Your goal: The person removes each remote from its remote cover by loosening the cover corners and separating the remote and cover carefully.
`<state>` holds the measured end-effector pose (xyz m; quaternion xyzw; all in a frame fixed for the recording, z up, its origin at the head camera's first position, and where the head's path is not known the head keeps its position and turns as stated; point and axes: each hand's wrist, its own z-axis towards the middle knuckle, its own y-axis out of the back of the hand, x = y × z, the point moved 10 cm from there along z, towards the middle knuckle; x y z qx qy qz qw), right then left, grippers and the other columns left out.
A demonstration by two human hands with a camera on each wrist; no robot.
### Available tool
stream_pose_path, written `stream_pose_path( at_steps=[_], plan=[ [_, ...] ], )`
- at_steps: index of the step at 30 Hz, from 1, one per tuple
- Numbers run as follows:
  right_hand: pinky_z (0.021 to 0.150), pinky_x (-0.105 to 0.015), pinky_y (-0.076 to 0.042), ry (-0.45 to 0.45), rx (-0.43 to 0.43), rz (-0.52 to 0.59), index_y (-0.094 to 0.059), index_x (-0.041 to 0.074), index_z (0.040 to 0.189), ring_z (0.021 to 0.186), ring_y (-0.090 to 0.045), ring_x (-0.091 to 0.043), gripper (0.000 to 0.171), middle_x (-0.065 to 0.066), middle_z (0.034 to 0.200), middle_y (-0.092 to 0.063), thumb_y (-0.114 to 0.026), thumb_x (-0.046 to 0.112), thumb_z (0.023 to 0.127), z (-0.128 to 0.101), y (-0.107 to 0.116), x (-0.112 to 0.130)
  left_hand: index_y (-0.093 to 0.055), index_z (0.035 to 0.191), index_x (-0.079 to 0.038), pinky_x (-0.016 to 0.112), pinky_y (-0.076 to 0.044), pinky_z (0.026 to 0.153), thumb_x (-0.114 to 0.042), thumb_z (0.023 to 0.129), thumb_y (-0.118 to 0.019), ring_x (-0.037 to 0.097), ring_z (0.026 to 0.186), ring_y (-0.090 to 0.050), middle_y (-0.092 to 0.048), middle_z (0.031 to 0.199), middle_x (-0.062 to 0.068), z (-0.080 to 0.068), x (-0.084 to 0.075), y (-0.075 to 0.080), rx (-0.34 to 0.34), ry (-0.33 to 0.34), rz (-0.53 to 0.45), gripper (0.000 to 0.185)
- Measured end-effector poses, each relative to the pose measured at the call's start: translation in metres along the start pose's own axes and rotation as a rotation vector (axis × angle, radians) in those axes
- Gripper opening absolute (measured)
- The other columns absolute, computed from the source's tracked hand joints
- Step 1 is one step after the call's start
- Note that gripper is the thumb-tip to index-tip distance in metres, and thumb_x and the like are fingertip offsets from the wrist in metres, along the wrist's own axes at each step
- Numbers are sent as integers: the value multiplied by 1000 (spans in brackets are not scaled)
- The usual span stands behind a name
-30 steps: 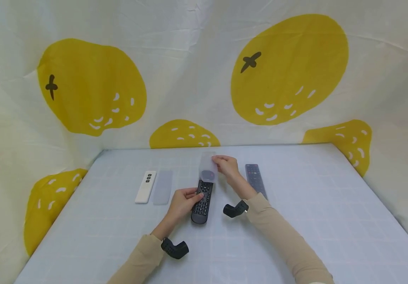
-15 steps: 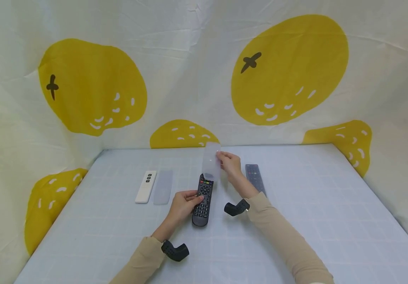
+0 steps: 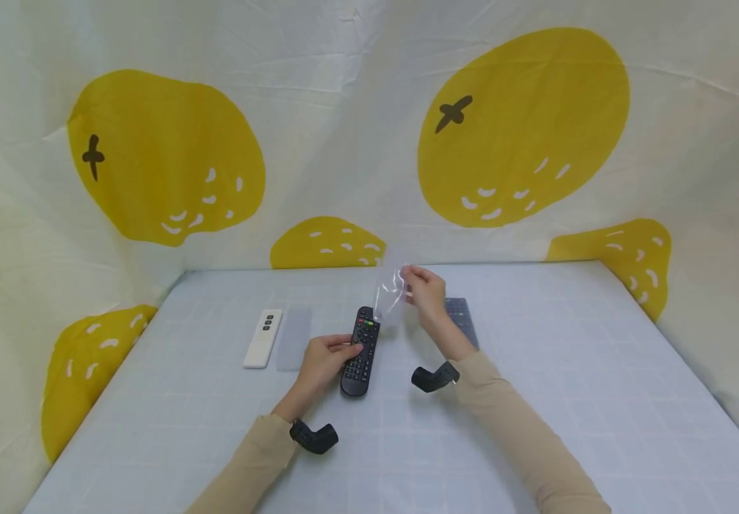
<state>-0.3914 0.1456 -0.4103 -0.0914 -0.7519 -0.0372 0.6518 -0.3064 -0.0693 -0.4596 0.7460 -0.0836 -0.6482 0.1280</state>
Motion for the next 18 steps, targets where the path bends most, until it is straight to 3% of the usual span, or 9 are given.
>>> stream_pose_path(
  at_steps=[5,12,18],
  plan=[
    [63,-18,-54,56,33,31,-66,3,113,72,-60,-5,33,9,84,-63,-67,27,90,-6,6,4,-69,107,4,28,-57,70,-16,81,-75,21,85,-72,-74,95,18,7,3,6,-42,12,-7,33],
    [73,-21,-56,-45,60,-135,-58,0,127,82,-62,-8,41,9,93,-63,-62,23,93,-10,4,-24,-69,108,3,30,-58,73,-14,81,-76,20,87,-71,-73,98,17,15,4,10,-81,43,-11,33],
    [71,-20,-56,-75,118,-208,-57,-1,128,78,-62,-5,41,0,103,-66,-61,23,94,-16,0,-34,-66,113,4,32,-57,77,-9,82,-74,23,92,-70,-72,101,18,25,1,13,-96,47,-15,35]
  ],
)
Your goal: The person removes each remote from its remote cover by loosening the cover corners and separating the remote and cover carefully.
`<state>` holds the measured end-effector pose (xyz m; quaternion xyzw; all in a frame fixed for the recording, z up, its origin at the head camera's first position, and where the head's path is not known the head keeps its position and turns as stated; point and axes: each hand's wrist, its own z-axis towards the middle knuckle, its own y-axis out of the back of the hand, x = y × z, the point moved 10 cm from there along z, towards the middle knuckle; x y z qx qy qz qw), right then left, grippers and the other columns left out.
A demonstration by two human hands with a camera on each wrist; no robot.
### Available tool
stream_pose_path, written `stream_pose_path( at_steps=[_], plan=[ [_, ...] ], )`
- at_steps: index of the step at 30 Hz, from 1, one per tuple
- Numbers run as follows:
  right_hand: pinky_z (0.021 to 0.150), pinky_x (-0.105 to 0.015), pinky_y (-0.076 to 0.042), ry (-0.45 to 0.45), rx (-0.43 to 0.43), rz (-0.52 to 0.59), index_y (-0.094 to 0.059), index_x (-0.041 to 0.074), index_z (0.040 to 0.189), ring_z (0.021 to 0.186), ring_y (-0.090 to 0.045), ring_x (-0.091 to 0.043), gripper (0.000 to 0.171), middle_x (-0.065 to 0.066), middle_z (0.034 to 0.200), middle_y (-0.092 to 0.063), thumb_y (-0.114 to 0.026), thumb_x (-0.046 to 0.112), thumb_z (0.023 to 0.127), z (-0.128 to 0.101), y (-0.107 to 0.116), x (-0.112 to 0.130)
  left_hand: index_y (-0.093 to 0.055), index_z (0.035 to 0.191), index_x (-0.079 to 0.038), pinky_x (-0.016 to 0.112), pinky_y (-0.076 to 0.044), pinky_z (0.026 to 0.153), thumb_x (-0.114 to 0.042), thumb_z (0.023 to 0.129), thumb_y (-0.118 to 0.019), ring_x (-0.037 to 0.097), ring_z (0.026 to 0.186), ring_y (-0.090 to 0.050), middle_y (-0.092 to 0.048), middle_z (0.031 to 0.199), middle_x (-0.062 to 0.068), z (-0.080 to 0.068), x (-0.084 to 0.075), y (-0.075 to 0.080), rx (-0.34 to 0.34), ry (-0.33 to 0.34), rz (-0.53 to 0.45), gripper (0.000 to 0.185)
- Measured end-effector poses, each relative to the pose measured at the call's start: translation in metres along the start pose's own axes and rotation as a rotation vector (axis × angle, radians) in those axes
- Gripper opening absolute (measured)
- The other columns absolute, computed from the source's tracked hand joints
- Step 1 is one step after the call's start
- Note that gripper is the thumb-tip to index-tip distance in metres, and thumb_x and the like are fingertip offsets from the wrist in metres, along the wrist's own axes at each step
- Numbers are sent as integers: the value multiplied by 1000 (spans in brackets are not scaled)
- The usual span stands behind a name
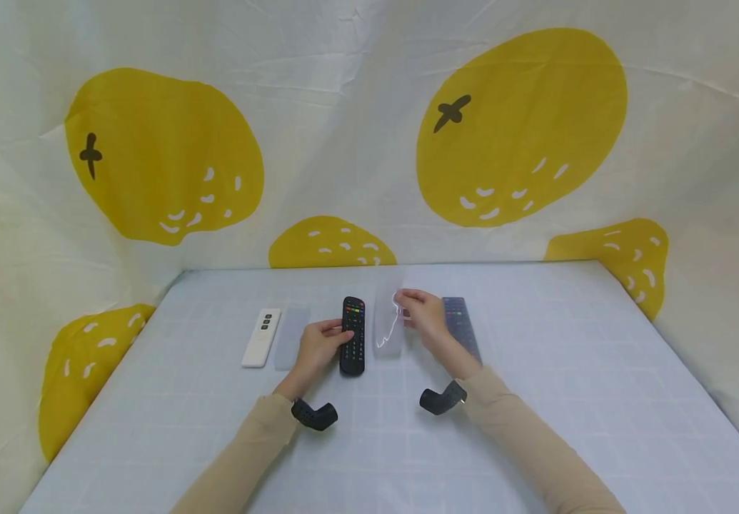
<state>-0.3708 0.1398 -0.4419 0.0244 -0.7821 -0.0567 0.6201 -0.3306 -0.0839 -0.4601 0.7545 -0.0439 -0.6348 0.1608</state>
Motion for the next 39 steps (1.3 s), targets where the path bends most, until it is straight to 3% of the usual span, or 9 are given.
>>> stream_pose_path(
  at_steps=[9,16,20,26,32,39],
  plan=[
    [75,-24,-56,-57,101,-85,-55,1,131,85,-63,-9,46,-16,127,-61,-63,26,92,-9,-11,-18,-67,113,-1,36,-56,83,-5,82,-71,25,97,-69,-72,103,16,3,-6,5,-28,0,116,32],
    [74,-26,-57,-109,141,-68,-56,1,131,88,-64,-12,46,-18,130,-59,-65,21,91,-11,-15,-31,-71,106,-1,37,-56,76,-5,82,-72,23,85,-69,-73,93,14,-4,-20,6,-17,-115,278,25],
    [72,-28,-58,-83,158,-86,-55,-1,131,90,-65,-14,45,-20,127,-60,-64,19,91,-13,-16,-29,-71,105,-1,37,-55,74,-5,81,-72,23,83,-68,-73,91,14,-8,-26,7,-11,-163,333,25],
    [68,-27,-58,-17,190,-123,-55,-6,129,87,-66,-15,44,-21,118,-65,-64,15,91,-13,-17,-25,-70,108,-1,38,-55,77,-4,81,-70,25,87,-68,-72,93,15,-7,-27,12,-32,-161,338,27],
    [66,-27,-58,72,224,-259,-56,-10,124,78,-66,-13,42,-24,109,-68,-65,11,89,-12,-18,-21,-72,105,-5,37,-53,76,-7,82,-69,23,86,-65,-71,92,12,-2,-21,14,-40,-154,380,24],
    [64,-26,-58,126,174,-402,-60,-7,120,72,-66,-10,41,-21,103,-69,-70,6,84,-11,-14,-17,-71,106,-5,37,-52,75,-7,82,-66,23,86,-63,-70,94,12,-4,-22,12,12,-153,434,24]
  ],
)
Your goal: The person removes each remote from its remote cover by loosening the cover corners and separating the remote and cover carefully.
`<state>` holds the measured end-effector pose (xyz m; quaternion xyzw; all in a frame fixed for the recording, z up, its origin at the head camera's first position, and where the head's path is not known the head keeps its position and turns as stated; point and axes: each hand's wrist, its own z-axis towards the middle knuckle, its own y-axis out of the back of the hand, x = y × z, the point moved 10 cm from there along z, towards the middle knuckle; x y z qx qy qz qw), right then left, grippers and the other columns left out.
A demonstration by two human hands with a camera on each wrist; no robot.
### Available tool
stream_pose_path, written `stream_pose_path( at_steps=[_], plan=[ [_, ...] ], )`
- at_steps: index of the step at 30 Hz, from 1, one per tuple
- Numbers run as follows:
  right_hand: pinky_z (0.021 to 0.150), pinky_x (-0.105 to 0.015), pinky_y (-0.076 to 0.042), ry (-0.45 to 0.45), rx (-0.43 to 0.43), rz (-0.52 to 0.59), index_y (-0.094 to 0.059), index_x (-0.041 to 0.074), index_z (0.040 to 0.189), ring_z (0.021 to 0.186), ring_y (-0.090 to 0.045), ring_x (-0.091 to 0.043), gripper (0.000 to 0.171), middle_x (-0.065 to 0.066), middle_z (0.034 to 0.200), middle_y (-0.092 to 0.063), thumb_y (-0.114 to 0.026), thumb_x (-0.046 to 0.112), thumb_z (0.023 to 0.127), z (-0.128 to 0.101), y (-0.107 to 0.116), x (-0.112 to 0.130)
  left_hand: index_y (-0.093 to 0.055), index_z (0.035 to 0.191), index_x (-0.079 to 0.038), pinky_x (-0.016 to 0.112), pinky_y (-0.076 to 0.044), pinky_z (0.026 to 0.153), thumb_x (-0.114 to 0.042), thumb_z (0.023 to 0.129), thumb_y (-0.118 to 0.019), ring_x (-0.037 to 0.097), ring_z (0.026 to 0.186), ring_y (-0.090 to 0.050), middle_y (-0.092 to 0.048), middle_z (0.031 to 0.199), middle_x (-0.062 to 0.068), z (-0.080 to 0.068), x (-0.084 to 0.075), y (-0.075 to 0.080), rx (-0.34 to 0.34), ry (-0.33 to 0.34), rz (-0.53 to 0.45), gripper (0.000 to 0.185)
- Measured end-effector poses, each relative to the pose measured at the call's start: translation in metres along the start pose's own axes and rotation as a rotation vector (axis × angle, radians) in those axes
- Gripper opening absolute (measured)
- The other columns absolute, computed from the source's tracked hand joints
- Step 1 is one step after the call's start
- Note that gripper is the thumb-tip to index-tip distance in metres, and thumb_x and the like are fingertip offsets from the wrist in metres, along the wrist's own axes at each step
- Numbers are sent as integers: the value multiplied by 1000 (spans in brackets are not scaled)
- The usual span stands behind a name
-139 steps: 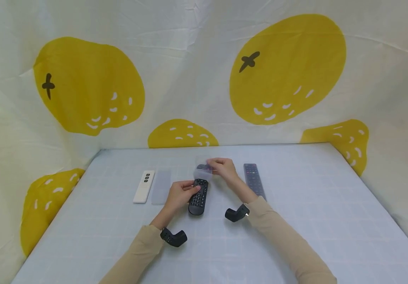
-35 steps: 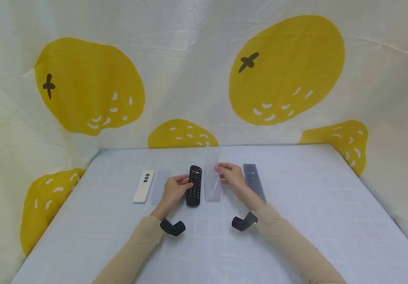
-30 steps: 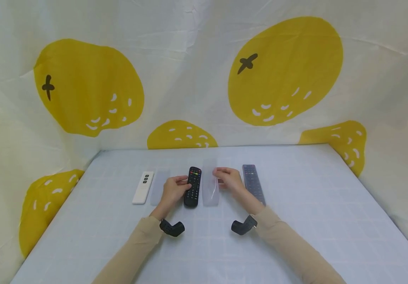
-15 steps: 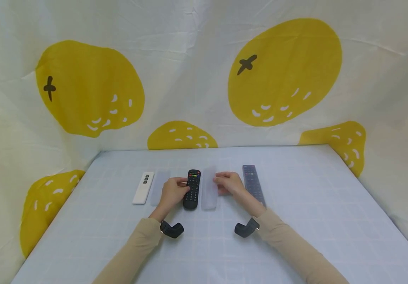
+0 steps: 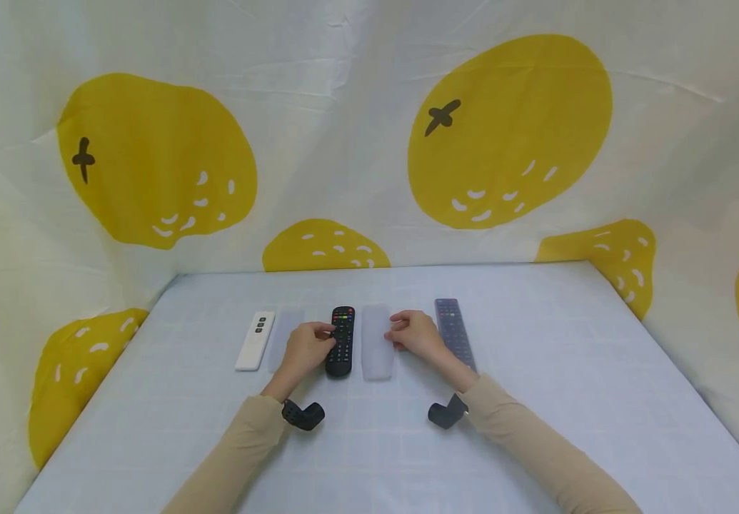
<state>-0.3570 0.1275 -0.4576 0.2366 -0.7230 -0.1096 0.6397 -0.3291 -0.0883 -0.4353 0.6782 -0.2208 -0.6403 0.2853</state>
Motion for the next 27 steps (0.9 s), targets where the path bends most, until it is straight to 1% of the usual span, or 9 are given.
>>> stream_pose_path(
  at_steps=[4,8,12,14,16,19,22,24,27],
  plan=[
    [64,-26,-58,-15,-9,9,-60,-7,120,71,-65,-10,42,-20,101,-69,-72,6,82,4,0,-3,-70,109,-5,37,-53,75,-8,84,-66,23,88,-63,-70,97,13,0,-1,-1,43,-4,7,26],
    [65,-26,-57,-18,33,11,-58,-7,123,71,-66,-10,43,-20,103,-69,-71,8,84,5,0,-4,-66,116,-6,39,-53,77,-13,86,-66,25,92,-64,-69,104,14,-1,-1,-2,81,3,33,31],
    [65,-25,-56,18,87,10,-58,-5,125,74,-66,-10,42,-20,108,-68,-67,11,87,4,5,-2,-60,125,-6,42,-52,81,-16,88,-65,28,99,-63,-67,112,15,-4,-8,2,56,-5,24,39],
    [66,-27,-56,64,108,2,-57,-5,126,77,-67,-12,42,-21,110,-67,-66,11,88,3,10,3,-59,126,-5,43,-52,83,-14,88,-64,28,99,-64,-67,114,16,-6,-16,5,28,-31,-17,40],
    [67,-29,-56,100,115,-5,-57,-5,126,80,-68,-14,42,-22,111,-66,-66,11,89,0,17,7,-59,126,-5,42,-53,81,-12,88,-64,28,96,-65,-66,114,16,-9,-24,4,18,-62,-74,39],
    [68,-32,-57,133,116,-36,-56,-5,127,83,-69,-17,42,-23,114,-65,-65,11,90,-6,27,12,-59,127,-4,39,-54,80,-10,89,-62,27,95,-66,-65,115,17,-15,-40,-2,47,-122,-170,38],
    [67,-30,-56,154,81,-68,-58,-3,126,84,-68,-19,40,-23,115,-65,-65,12,90,-11,42,12,-58,128,-4,37,-55,78,-9,90,-61,27,96,-66,-65,117,17,-22,-56,-15,100,-160,-246,38],
    [67,-29,-56,190,51,-81,-58,-2,126,86,-68,-22,39,-23,115,-66,-65,12,90,-15,54,12,-59,127,-4,36,-56,77,-9,90,-62,27,97,-66,-65,117,18,-26,-65,-24,125,-172,-272,38],
    [67,-26,-56,246,-10,-92,-60,-1,124,91,-67,-28,38,-24,116,-65,-65,11,89,-21,73,9,-60,126,-8,33,-56,77,-10,90,-63,23,97,-66,-66,117,14,-29,-78,-38,141,-168,-273,36]
  ],
)
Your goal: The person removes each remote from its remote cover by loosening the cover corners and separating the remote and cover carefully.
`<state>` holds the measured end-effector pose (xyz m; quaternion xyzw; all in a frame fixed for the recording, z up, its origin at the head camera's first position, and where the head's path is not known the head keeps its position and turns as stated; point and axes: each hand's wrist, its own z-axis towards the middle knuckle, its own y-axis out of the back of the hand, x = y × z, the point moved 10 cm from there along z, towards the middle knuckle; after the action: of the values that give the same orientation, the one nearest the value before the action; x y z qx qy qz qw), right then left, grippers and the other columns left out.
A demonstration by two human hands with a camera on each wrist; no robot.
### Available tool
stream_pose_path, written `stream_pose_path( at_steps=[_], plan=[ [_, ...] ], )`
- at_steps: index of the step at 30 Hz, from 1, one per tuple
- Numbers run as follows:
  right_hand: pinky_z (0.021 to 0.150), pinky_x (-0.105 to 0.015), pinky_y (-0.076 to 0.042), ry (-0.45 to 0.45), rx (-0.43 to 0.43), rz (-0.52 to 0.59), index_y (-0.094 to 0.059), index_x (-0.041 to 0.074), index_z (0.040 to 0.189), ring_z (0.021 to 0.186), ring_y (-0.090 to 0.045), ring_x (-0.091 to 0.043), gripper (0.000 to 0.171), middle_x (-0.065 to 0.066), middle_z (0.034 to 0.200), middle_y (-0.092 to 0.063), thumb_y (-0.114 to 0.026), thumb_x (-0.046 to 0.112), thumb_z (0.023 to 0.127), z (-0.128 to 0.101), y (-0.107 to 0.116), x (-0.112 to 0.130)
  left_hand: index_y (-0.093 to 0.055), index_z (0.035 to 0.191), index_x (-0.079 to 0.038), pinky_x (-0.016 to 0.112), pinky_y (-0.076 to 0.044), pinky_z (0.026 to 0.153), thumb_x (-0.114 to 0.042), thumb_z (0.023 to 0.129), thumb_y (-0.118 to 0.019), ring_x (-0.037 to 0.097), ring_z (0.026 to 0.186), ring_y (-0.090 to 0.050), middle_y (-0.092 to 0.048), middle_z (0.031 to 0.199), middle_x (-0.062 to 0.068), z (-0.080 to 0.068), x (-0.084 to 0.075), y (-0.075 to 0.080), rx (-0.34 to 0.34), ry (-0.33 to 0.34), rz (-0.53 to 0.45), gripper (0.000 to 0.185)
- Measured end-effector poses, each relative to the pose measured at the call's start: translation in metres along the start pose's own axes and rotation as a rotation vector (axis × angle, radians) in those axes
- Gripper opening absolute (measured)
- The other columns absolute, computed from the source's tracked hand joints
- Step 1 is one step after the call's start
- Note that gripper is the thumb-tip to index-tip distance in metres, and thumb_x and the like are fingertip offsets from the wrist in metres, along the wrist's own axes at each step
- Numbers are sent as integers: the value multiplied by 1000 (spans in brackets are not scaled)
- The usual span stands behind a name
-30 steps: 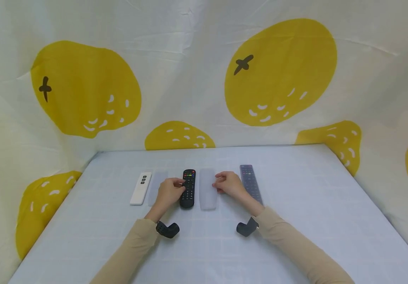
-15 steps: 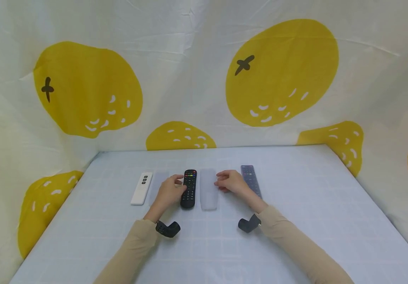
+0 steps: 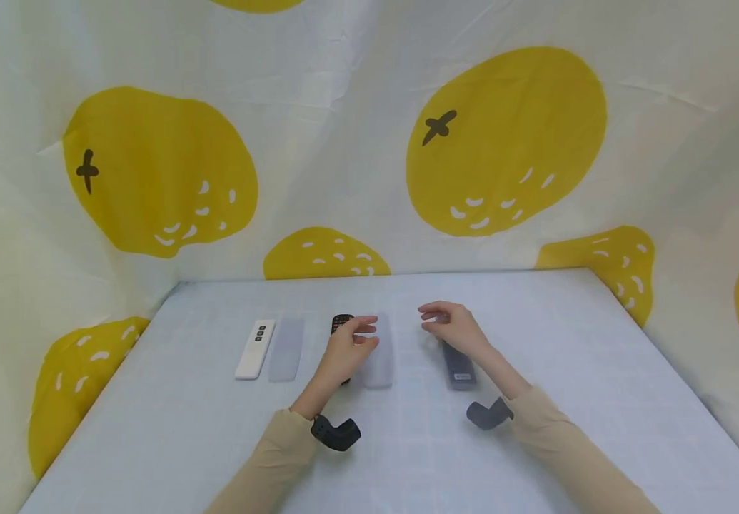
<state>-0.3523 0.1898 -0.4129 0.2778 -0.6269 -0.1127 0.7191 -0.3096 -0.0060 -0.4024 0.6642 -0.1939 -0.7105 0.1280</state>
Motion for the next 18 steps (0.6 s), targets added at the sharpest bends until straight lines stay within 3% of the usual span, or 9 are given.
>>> stream_pose_path(
  at_steps=[5,10,18],
  plan=[
    [67,-22,-55,29,-94,-59,-59,-1,125,100,-63,-34,39,-23,120,-64,-67,12,89,-14,32,-10,-60,126,-11,27,-54,76,-12,90,-63,19,96,-65,-66,116,10,4,-9,-31,42,26,-34,36],
    [67,-19,-53,-7,-147,-134,-57,-1,127,99,-63,-37,41,-25,118,-64,-67,11,89,-29,58,-23,-59,127,-5,24,-54,73,-11,88,-65,21,95,-67,-67,115,13,10,-12,-67,108,51,-95,40],
    [69,-26,-57,-168,-100,-79,-44,-3,138,98,-66,-31,53,-31,126,-57,-62,15,92,-41,67,-56,-51,134,-6,29,-56,71,-13,88,-67,21,80,-69,-61,125,15,11,-4,-115,274,227,-62,50]
  ],
)
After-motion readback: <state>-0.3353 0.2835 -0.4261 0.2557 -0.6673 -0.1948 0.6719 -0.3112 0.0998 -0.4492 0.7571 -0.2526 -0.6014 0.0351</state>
